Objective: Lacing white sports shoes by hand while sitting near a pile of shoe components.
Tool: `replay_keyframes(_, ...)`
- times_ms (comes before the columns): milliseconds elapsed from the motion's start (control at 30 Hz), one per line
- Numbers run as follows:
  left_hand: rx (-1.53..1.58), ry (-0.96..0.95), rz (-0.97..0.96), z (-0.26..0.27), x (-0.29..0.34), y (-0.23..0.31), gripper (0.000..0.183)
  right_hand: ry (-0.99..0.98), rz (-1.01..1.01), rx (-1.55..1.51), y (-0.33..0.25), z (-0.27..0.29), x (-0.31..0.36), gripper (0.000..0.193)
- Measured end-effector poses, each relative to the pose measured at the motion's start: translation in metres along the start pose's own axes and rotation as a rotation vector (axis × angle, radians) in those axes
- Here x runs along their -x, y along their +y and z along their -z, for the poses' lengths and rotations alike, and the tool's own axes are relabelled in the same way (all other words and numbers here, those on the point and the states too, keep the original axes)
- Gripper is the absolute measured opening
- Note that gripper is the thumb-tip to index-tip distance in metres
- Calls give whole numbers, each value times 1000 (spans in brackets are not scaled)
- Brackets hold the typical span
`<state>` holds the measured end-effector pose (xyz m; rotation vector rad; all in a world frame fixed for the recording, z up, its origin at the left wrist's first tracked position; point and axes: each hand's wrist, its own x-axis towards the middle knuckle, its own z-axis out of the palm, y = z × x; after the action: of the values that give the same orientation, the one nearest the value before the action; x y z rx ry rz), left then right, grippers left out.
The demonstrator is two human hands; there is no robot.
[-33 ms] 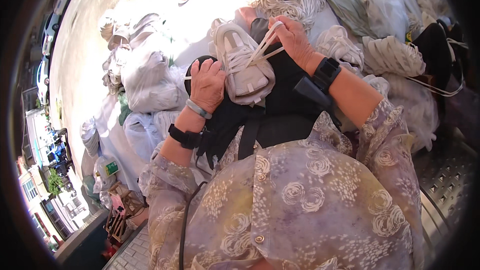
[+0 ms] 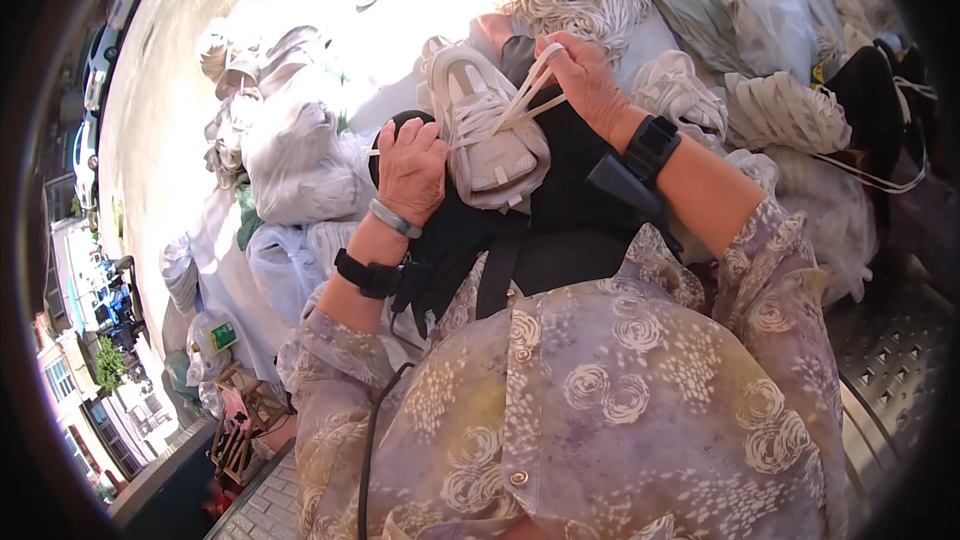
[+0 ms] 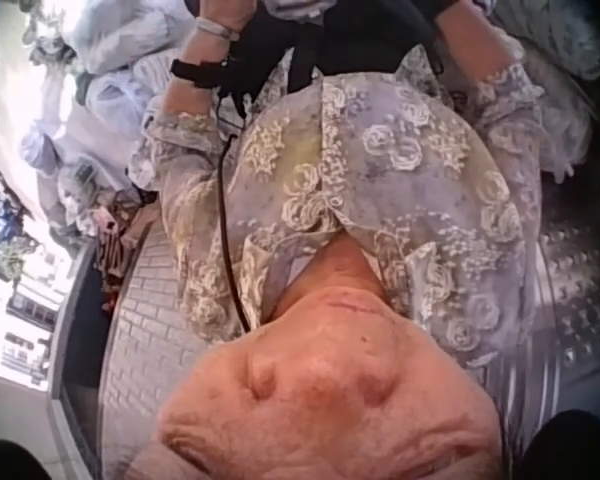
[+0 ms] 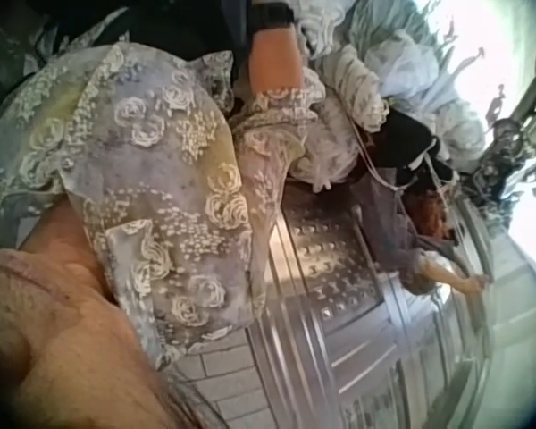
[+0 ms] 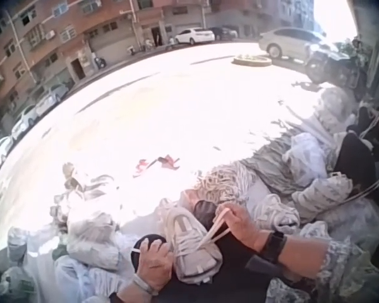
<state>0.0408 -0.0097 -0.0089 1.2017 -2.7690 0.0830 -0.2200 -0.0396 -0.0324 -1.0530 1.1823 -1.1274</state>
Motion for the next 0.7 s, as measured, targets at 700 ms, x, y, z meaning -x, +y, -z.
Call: replay_keyframes(700, -347, -154, 577, 24, 212, -86, 11, -403, 550, 1206, -18, 25, 45, 14)
